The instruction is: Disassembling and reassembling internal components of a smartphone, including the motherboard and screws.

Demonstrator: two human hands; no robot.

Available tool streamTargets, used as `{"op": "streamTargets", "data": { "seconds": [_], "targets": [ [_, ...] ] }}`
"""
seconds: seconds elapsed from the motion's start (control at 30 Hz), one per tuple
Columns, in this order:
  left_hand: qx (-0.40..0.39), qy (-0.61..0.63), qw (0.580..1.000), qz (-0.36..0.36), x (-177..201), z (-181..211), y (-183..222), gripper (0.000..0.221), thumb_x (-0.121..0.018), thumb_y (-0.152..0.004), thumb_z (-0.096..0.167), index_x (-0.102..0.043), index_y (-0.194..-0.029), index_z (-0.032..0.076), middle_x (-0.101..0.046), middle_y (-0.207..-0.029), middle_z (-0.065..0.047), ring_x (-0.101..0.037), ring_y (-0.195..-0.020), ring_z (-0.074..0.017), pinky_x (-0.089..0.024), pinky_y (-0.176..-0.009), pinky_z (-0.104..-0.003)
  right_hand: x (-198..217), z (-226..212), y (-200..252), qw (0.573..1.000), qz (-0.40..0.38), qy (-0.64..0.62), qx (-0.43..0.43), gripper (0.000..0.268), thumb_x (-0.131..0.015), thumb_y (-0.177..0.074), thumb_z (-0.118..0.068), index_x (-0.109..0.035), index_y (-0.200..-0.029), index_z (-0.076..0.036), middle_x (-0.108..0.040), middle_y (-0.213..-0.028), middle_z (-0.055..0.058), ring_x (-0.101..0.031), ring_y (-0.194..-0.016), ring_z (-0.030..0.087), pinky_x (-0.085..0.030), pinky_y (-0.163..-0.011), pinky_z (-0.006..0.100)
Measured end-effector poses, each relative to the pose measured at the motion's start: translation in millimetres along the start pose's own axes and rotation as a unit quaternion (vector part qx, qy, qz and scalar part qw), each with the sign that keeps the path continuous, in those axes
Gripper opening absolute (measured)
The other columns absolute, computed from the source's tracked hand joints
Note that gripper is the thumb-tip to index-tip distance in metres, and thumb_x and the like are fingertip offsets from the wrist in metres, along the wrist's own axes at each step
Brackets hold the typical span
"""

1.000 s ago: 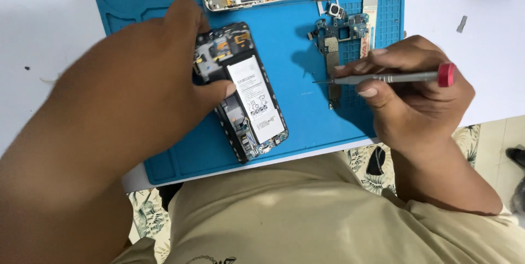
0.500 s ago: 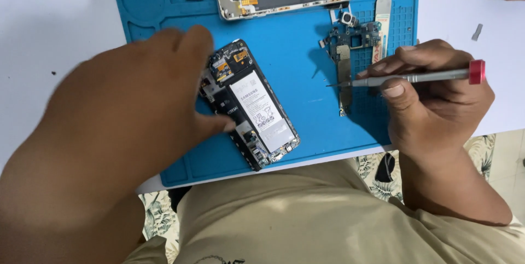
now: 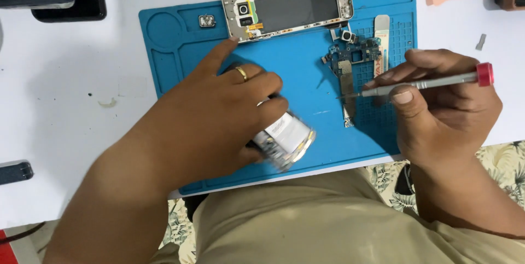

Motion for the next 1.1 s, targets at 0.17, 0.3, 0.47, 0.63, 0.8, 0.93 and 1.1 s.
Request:
{"op": "streamTargets", "data": {
  "seconds": [0.17, 0.3, 0.47, 0.63, 0.8, 0.93, 1.1],
  "targets": [
    [0.024, -0.073, 0.997, 0.017, -8, 1, -2, 0.053, -0.079, -0.077, 0.058, -0.066, -0.11, 0.018, -0.065, -0.105, -0.008, -0.066, -0.101, -0.0333, -0.044, -0.107, -0.055, -4, -8, 1, 0.999, -0.025, 0.008, 0.025, 0.055, -0.067, -0.105, 0.004, -0.033, -0.149, 0.008, -0.065, -0.106, 0.032, -0.074, -0.099, 0.04, -0.069, -0.094, 0.05],
    [0.041, -0.077, 0.996, 0.033, -7, 3, -3, 0.056, -0.078, -0.075, 0.065, -0.069, -0.103, 0.017, -0.065, -0.103, -0.007, -0.069, -0.092, -0.0326, -0.043, -0.104, -0.052, -2, 15, 30, 0.996, 0.043, 0.06, 0.048, 0.109, -0.095, -0.111, 0.0, -0.01, -0.177, -0.02, -0.007, -0.19, -0.003, -0.097, -0.117, 0.047, -0.081, -0.082, 0.04],
    [0.058, -0.088, 0.994, 0.001, -8, 7, -2, 0.058, -0.081, -0.07, 0.068, -0.065, -0.097, 0.019, -0.061, -0.097, -0.004, -0.065, -0.097, -0.0286, -0.04, -0.096, -0.052, -18, 21, 31, 0.995, 0.035, 0.029, 0.086, 0.103, -0.082, -0.111, 0.003, -0.005, -0.176, -0.022, -0.005, -0.187, -0.006, -0.091, -0.109, 0.048, -0.085, -0.096, 0.053],
    [0.044, -0.09, 0.995, -0.002, -10, 7, -4, 0.059, -0.082, -0.068, 0.064, -0.065, -0.101, 0.018, -0.061, -0.098, -0.005, -0.063, -0.097, -0.0299, -0.041, -0.095, -0.052, -21, 21, 21, 0.986, -0.007, 0.051, 0.157, 0.092, -0.072, -0.11, 0.005, -0.005, -0.172, -0.013, -0.002, -0.183, -0.007, -0.085, -0.11, 0.045, -0.083, -0.097, 0.051],
    [0.064, -0.158, 0.985, 0.017, -11, 11, -5, 0.063, -0.074, -0.075, 0.077, -0.064, -0.103, 0.021, -0.065, -0.098, -0.004, -0.066, -0.092, -0.0268, -0.045, -0.086, -0.043, -22, 26, 28, 0.993, 0.027, -0.007, 0.117, 0.09, -0.07, -0.113, 0.009, -0.009, -0.174, -0.019, -0.006, -0.185, -0.009, -0.086, -0.105, 0.047, -0.084, -0.094, 0.056],
    [0.073, -0.173, 0.982, 0.034, -13, 11, -6, 0.064, -0.074, -0.074, 0.079, -0.064, -0.098, 0.02, -0.065, -0.094, -0.003, -0.066, -0.085, -0.0247, -0.046, -0.083, -0.041, -19, 22, 29, 0.997, 0.023, -0.002, 0.069, 0.091, -0.072, -0.117, 0.006, -0.009, -0.176, -0.023, -0.006, -0.187, -0.011, -0.086, -0.108, 0.044, -0.086, -0.096, 0.053],
    [0.096, -0.171, 0.979, 0.057, -18, 13, -9, 0.062, -0.074, -0.076, 0.078, -0.063, -0.095, 0.02, -0.061, -0.089, -0.001, -0.064, -0.073, -0.0233, -0.045, -0.078, -0.04, -19, 20, 31, 0.997, 0.043, -0.041, 0.044, 0.096, -0.074, -0.116, 0.012, -0.01, -0.176, -0.026, -0.011, -0.189, -0.007, -0.083, -0.11, 0.047, -0.087, -0.098, 0.059]
  ]
}}
Point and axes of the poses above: each hand's wrist, its own y-axis away from the middle knuckle, its own x-axis out of the back of the hand, z = x × y, the point moved 2 cm from there along -y, towards the middle knuckle
